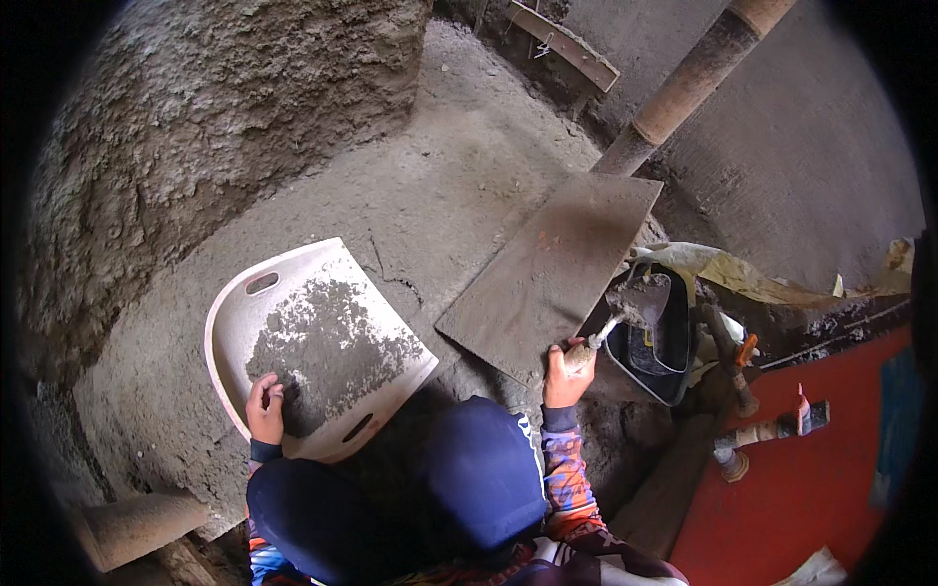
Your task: The person scoops cement from a white basin using a trowel and spreads it onto a concrete floor. They repeatedly smooth and level the surface, working in a confined area with visible construction materials nearby.
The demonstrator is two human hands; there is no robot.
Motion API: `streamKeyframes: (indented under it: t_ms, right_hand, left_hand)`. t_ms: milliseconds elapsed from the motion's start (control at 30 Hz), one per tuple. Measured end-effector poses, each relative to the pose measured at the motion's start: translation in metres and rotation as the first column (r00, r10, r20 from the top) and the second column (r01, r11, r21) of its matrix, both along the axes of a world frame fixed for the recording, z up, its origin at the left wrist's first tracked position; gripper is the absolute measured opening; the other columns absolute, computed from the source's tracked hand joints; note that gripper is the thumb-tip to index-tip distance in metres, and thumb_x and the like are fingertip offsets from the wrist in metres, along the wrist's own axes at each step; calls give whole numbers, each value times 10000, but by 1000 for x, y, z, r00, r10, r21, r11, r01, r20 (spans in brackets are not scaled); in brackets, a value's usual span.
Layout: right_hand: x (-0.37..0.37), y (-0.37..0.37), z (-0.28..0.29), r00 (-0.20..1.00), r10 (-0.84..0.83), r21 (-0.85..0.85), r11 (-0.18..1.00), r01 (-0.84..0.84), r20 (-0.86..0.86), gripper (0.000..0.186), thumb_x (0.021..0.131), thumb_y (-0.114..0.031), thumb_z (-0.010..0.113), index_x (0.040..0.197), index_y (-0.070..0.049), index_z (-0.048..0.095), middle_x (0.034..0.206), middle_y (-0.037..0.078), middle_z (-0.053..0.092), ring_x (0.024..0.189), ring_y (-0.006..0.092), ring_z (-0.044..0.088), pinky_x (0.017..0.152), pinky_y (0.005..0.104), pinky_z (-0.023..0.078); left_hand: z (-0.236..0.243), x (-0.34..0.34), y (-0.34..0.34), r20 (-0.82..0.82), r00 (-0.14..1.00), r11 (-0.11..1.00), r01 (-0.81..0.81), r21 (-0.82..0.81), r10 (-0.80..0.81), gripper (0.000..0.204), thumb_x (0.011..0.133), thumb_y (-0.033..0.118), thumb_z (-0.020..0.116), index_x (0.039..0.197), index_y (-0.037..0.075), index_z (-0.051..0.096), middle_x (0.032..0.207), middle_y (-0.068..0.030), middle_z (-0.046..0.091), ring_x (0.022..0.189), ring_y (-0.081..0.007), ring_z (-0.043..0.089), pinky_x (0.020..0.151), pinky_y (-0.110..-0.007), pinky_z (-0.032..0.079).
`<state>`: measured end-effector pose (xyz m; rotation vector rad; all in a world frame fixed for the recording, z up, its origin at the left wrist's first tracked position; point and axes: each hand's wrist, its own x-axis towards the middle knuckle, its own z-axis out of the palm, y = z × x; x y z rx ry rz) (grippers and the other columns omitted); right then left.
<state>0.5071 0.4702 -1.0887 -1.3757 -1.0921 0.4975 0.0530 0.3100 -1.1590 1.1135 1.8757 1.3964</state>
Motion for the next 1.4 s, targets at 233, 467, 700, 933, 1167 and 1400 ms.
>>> streamKeyframes:
  t_ms: [233, 467, 700, 933, 1167, 1400]
  right_hand:
    - [0, 12, -62, 1000, -13, -30, 999, 12, -19, 238, 732, -46, 638, 938, -17, 521, 852, 32, 524, 772, 134, 512, 717, 281, 441]
    - [-10, -12, -122, 997, -34, -214, 977, 19, -66, 364, 705, -42, 620, 1053, 24, 536, 906, 94, 580, 818, 186, 567, 767, 317, 464]
    - [3, -12, -121, 999, 28, -199, 979, -32, -22, 343, 697, -44, 645, 1016, 11, 532, 859, 86, 561, 763, 185, 532, 711, 318, 453]
    - [5, -46, -75, 917, 147, -233, 970, -62, 371, 296, 763, -134, 704, 950, 14, 529, 810, 74, 554, 721, 205, 542, 683, 324, 455]
    - [-34, 1, -36, 772, 374, -547, 550, -631, -514, 308, 905, -173, 534, 1133, -70, 354, 654, 76, 505, 417, 146, 486, 306, 297, 390]
    - [-92, 79, -53, 691, 335, -583, 373, -722, -641, 477, 921, -156, 397, 1373, -196, 250, 753, 95, 501, 460, 170, 446, 330, 281, 328]
  left_hand:
    - [24, -1, -9, 17, 998, 994, -54, 99, 52, 256, 844, -51, 487, 1088, -29, 559, 1141, -108, 565, 968, -170, 582, 861, -273, 460]
    - [42, -51, -29, -111, 971, 969, -192, 158, 210, 284, 835, -48, 467, 1104, -35, 557, 1178, -107, 555, 1045, -193, 558, 907, -296, 443]
    - [29, -104, -56, -602, 728, 939, -320, 125, 328, 429, 776, 13, 551, 1202, -1, 502, 1219, -190, 510, 1177, -332, 464, 1034, -387, 318]
    - [-39, -141, -67, -461, 800, 875, -475, -96, 384, 557, 789, 134, 591, 1304, -2, 426, 1255, -222, 497, 1191, -330, 462, 1015, -398, 345]
    - [-58, -135, -48, -99, 898, 896, -437, -78, 429, 445, 868, 239, 587, 1225, -14, 503, 1082, -117, 584, 960, -179, 550, 878, -296, 426]
    - [-54, -93, -39, -265, 899, 925, -376, -59, 348, 684, 707, -71, 509, 1366, -28, 331, 1325, -178, 439, 1266, -272, 392, 1081, -344, 252]
